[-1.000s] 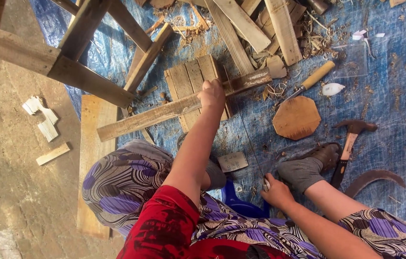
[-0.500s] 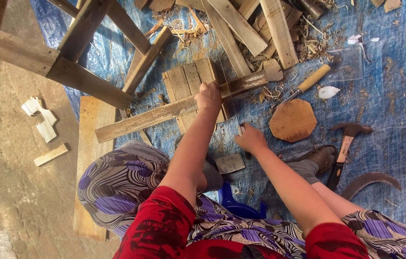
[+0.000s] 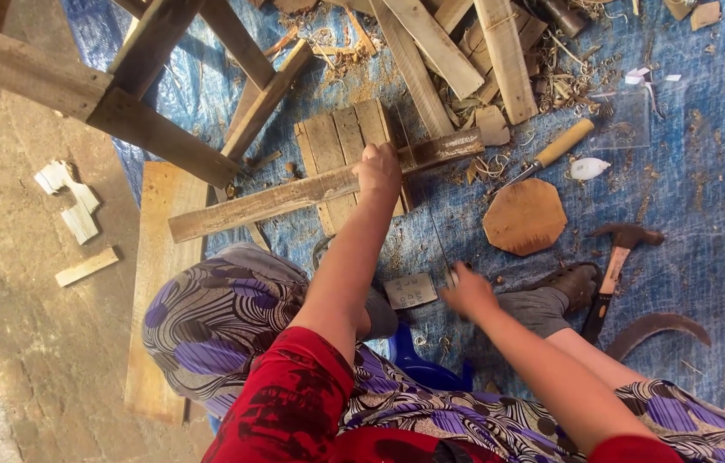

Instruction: A person is using a thin saw blade to cut through a wooden plank while sitting on the ground.

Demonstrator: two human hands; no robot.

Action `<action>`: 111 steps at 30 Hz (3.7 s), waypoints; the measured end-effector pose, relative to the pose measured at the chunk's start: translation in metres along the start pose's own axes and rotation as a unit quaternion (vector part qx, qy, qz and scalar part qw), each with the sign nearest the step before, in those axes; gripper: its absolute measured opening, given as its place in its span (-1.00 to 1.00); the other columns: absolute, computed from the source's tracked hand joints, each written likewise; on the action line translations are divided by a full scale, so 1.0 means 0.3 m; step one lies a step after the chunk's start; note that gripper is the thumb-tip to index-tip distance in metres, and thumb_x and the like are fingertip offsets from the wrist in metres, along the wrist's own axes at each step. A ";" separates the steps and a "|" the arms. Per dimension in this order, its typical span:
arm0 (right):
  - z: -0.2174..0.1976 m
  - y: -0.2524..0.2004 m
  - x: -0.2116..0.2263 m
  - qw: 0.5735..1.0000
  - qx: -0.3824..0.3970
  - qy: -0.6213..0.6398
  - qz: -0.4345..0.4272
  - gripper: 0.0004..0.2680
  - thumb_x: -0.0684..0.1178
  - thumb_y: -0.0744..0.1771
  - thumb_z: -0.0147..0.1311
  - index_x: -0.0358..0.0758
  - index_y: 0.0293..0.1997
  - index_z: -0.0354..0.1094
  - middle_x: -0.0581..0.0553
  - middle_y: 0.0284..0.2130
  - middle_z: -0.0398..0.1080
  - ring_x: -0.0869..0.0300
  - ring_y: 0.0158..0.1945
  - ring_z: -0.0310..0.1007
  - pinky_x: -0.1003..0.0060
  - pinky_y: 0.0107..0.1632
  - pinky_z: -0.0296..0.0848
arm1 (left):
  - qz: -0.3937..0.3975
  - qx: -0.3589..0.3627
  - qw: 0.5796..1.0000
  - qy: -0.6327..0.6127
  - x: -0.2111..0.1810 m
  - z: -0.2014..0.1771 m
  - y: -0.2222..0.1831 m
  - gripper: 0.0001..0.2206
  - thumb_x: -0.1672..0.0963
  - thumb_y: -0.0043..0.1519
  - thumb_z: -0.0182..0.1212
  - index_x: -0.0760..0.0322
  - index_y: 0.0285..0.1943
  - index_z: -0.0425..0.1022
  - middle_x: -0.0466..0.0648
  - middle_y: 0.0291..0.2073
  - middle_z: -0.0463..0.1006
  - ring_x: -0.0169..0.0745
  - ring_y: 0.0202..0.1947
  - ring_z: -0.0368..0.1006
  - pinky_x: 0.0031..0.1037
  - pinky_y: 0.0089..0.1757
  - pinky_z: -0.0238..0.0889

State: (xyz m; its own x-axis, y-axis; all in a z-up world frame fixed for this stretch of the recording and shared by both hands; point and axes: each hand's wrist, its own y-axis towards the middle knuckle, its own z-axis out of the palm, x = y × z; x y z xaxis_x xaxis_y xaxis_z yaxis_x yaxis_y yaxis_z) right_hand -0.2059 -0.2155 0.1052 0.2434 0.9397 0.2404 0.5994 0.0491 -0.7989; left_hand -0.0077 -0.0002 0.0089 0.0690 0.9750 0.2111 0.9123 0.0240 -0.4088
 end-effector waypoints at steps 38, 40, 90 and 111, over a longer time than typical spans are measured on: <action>0.071 -0.081 -0.072 1.000 0.007 0.023 -0.007 -0.52 0.13 0.28 0.14 -0.20 0.33 0.21 -0.48 -0.02 0.50 -0.35 0.08 0.51 -0.23 0.08 0.50 | -0.003 0.011 1.000 -0.015 0.012 -0.036 0.001 -0.76 0.10 0.35 -0.08 0.28 0.10 0.37 -0.02 -0.04 0.27 0.00 -0.06 0.15 0.02 -0.39 0.44; 0.126 -0.134 -0.147 0.999 0.013 0.047 -0.010 -0.53 0.08 0.28 0.14 -0.23 0.32 0.21 -0.52 -0.06 0.51 -0.40 0.04 0.52 -0.25 0.02 0.52 | -0.002 0.013 1.000 -0.005 0.007 -0.011 0.009 -0.77 0.09 0.36 -0.07 0.26 0.10 0.37 -0.02 -0.03 0.28 0.01 -0.04 0.16 0.05 -0.36 0.45; 0.050 -0.379 -0.387 0.997 0.028 -0.051 0.056 -0.53 0.23 0.24 0.14 0.04 0.27 0.24 -0.35 -0.01 0.57 -0.27 0.14 0.53 -0.16 0.17 0.48 | 0.035 -0.026 0.997 -0.066 0.251 -0.065 -0.187 -0.76 0.04 0.36 0.13 0.18 0.12 0.44 -0.03 -0.03 0.35 -0.03 -0.03 0.45 -0.16 -0.11 0.20; 0.049 -0.445 -0.381 0.995 0.024 -0.076 0.056 -0.53 0.15 0.25 0.17 -0.01 0.30 0.18 -0.16 0.00 0.57 -0.09 0.03 0.59 0.06 0.08 0.52 | 0.108 -0.009 0.988 -0.110 0.195 -0.255 -0.269 -0.59 -0.03 0.20 0.34 0.16 0.16 0.48 -0.02 -0.06 0.49 -0.15 -0.13 0.44 -0.24 -0.03 0.30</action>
State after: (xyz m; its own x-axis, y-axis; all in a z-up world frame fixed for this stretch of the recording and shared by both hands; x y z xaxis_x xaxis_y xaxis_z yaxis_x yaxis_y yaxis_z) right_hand -0.3248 -0.3246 0.1763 0.1858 0.9805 0.0645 0.5366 -0.0463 -0.8426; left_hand -0.0463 0.0379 0.1221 0.1756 0.9814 -0.0776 0.8933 -0.1919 -0.4064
